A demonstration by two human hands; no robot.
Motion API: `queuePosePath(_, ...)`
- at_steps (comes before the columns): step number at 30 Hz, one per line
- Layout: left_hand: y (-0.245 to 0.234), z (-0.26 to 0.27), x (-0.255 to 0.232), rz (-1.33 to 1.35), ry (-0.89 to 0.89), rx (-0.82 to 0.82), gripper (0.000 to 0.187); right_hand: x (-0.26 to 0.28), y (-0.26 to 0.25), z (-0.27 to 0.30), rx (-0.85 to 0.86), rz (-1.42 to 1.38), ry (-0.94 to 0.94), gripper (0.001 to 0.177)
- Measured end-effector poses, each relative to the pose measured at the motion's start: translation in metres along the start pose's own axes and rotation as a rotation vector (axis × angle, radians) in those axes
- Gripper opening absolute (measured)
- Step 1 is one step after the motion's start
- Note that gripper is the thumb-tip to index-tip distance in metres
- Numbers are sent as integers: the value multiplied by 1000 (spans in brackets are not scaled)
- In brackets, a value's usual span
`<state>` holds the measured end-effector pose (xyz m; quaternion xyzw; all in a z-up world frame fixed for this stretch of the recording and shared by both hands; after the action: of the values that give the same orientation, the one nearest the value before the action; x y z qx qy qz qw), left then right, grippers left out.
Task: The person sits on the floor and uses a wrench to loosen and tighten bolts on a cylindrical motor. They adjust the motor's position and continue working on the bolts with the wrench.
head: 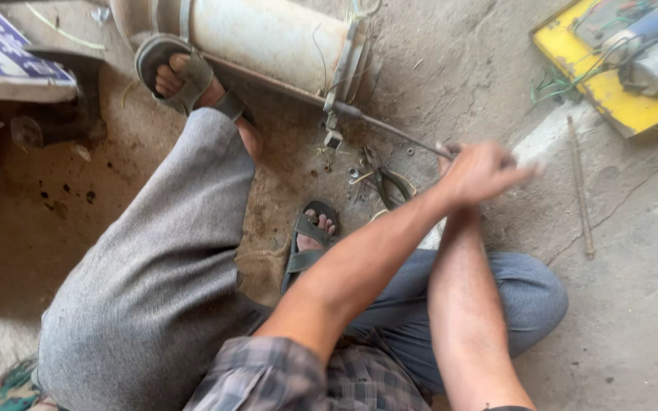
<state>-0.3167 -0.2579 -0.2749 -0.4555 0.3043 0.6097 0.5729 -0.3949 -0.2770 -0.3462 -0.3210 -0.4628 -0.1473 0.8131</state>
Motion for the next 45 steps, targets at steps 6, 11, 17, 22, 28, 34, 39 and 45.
queuePosePath(6, -3, 82, -13, -18, 441, -261, 52, -24, -17, -13, 150, 28, 120, 33)
queuePosePath(11, -17, 77, -11, -111, 224, 46, 62, -24, -44, -44, 377, -289, 297, 40)
queuePosePath(17, -7, 105, 53, -295, -129, 211, 66, 14, -41, -31, 315, -700, 675, 69)
queuePosePath(22, -20, 91, 95, 574, -278, -442, 42, 31, 18, -32, 375, -613, 476, 75)
queuePosePath(28, -57, 57, 116, 1060, -443, -657, 52, 28, 10, -29, 41, 184, 235, 52)
queuePosePath(34, -50, 53, 119, 1003, -283, -688, 49, 35, -22, -18, 321, -239, 610, 47)
queuePosePath(39, -49, 60, 120, 1000, -189, -669, 52, 65, -57, -15, 761, -186, 568, 38)
queuePosePath(45, -58, 60, 115, 1073, -205, -580, 49, 106, -62, 10, 674, 602, -26, 38)
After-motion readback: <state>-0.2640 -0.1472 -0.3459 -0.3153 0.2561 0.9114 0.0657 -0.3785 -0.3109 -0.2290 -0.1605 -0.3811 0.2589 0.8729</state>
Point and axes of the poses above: each hand's wrist, its own z-axis away from the middle knuckle, its own y-axis out of the palm, x = y × z, the point moved 2 cm from there along -z, towards the middle knuckle, and after that the axes turned 12 degrees about x, right-handed, at the moved point
